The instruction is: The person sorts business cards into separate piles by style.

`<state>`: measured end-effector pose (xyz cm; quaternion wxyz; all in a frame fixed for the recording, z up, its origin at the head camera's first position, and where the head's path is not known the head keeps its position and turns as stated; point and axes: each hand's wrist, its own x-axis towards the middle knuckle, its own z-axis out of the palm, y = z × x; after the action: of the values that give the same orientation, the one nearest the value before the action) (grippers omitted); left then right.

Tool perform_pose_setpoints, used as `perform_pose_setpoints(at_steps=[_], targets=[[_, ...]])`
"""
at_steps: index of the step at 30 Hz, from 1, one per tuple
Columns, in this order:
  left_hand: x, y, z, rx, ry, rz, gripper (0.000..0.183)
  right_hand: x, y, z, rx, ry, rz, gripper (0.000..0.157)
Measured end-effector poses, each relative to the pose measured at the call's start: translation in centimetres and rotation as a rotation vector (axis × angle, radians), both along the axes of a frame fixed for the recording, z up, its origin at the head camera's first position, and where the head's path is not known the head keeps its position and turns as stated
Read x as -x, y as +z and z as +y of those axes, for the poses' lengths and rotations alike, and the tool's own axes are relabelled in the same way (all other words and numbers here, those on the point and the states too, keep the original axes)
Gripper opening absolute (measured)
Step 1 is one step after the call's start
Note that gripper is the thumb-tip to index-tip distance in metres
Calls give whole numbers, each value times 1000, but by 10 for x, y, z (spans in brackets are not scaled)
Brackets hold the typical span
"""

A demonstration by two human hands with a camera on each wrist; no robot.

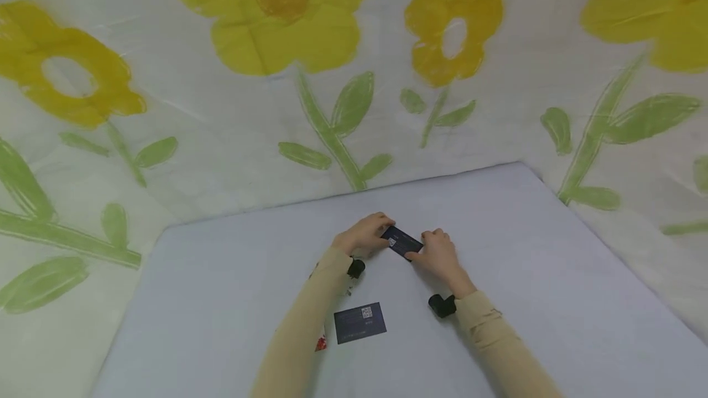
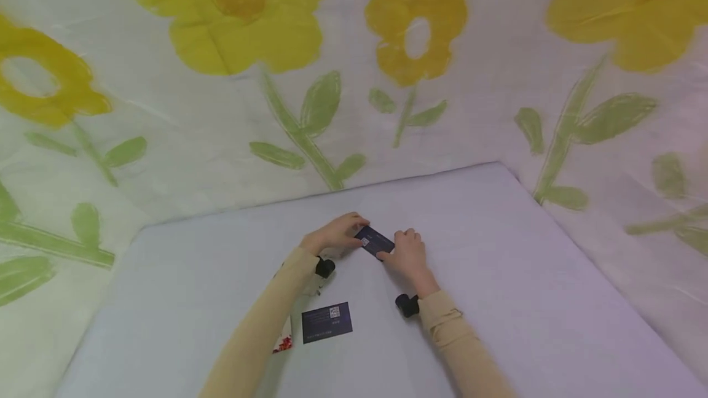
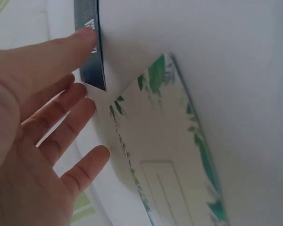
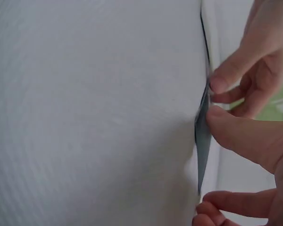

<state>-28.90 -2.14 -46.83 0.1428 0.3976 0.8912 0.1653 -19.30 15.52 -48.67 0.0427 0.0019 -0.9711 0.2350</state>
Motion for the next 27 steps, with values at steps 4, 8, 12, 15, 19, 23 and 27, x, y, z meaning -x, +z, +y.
perform_pose_setpoints(at_steps=[4,8,12,15,19,23,27], targets=[[3,-1,2,30,-22,9,48,-1,0,-5,-5,1,29,57],[2,4,2,45,-22,18,45,0,4,-8,19,11,48,50],[1,8,1,53,-16,20,43,1,9,-9,38,22,38,46],[0,9,0,55,-16,23,42,2,12,-9,73,24,19,46],[-1,9,-1,22,12,-6,41,3,12,-7,165,32,6,45],[-2,7,-1,-101,55,-51,38,4,8,-5,288,46,2,42],[-4,4,-2,-247,84,-93,31,5,5,-6,393,59,20,35]])
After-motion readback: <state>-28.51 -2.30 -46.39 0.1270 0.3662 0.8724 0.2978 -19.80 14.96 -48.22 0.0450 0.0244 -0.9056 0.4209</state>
